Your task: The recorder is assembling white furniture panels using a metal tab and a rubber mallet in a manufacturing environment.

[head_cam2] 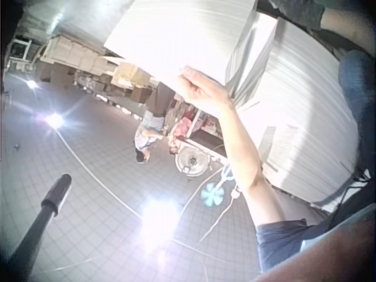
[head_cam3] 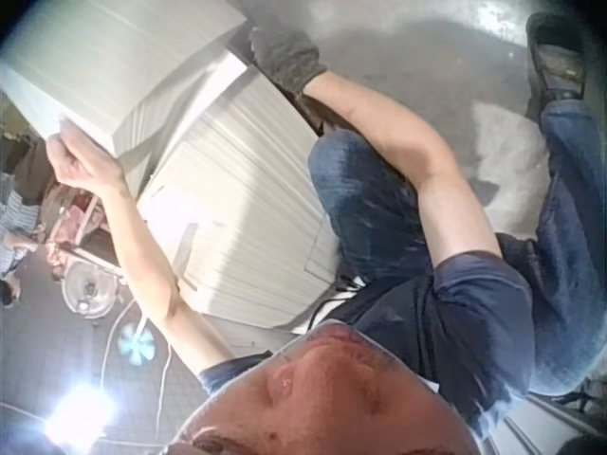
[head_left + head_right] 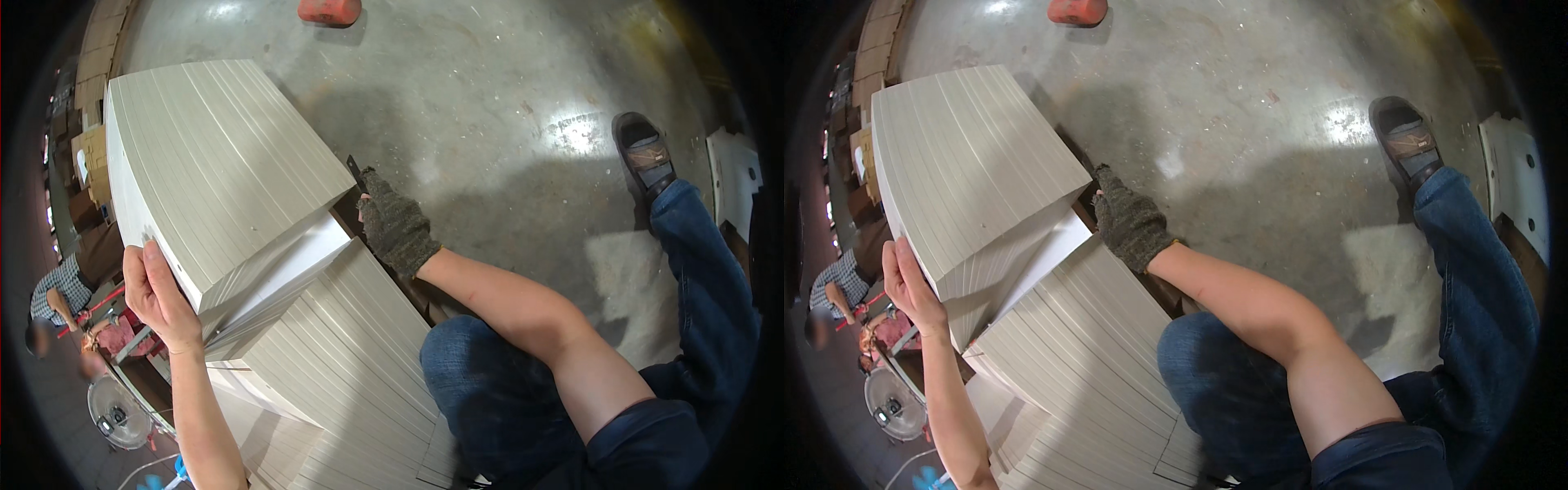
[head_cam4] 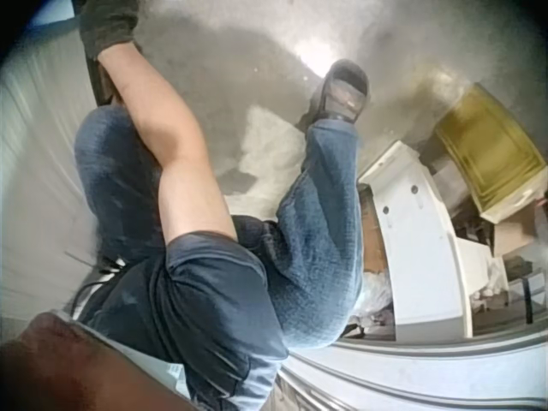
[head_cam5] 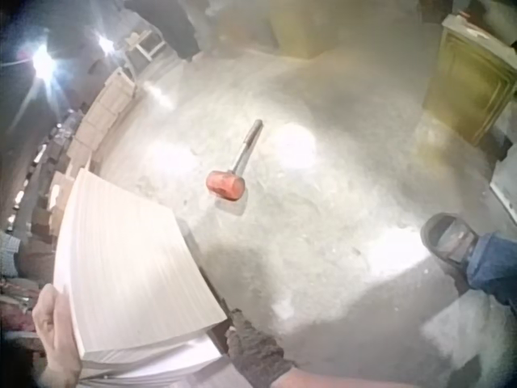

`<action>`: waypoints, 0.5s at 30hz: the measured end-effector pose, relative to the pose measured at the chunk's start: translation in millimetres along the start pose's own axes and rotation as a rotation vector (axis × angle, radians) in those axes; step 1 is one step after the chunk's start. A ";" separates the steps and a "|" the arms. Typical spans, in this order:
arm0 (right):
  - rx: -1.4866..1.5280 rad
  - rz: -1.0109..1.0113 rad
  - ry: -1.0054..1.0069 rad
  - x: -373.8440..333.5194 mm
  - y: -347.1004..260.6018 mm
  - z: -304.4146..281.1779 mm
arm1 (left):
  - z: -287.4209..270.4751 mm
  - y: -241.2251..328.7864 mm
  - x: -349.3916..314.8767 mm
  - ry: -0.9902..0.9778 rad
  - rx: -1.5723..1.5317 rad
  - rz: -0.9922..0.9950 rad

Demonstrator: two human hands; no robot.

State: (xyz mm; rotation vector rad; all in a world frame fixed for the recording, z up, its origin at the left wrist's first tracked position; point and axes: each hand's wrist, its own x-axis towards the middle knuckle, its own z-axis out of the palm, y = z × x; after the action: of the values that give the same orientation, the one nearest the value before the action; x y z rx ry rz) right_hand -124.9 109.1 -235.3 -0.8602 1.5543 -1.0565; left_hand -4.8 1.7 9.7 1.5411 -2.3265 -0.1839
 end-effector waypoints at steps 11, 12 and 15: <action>0.289 -0.734 -0.018 -42.6 -104.1 -9.8 | 2.2 -0.8 0.7 0.009 -0.063 -0.047; 0.319 -0.565 0.043 -41.0 -87.9 -4.0 | 4.1 -3.1 -2.2 0.003 -0.035 -0.025; 0.306 -0.209 0.103 -20.5 -43.1 11.9 | -5.3 -1.4 1.6 0.006 0.011 0.008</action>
State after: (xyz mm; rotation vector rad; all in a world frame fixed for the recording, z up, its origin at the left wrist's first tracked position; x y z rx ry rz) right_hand -108.3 110.0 -189.1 -0.7762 1.3588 -1.4668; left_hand -2.3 0.1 14.6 1.5351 -2.3328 -0.1644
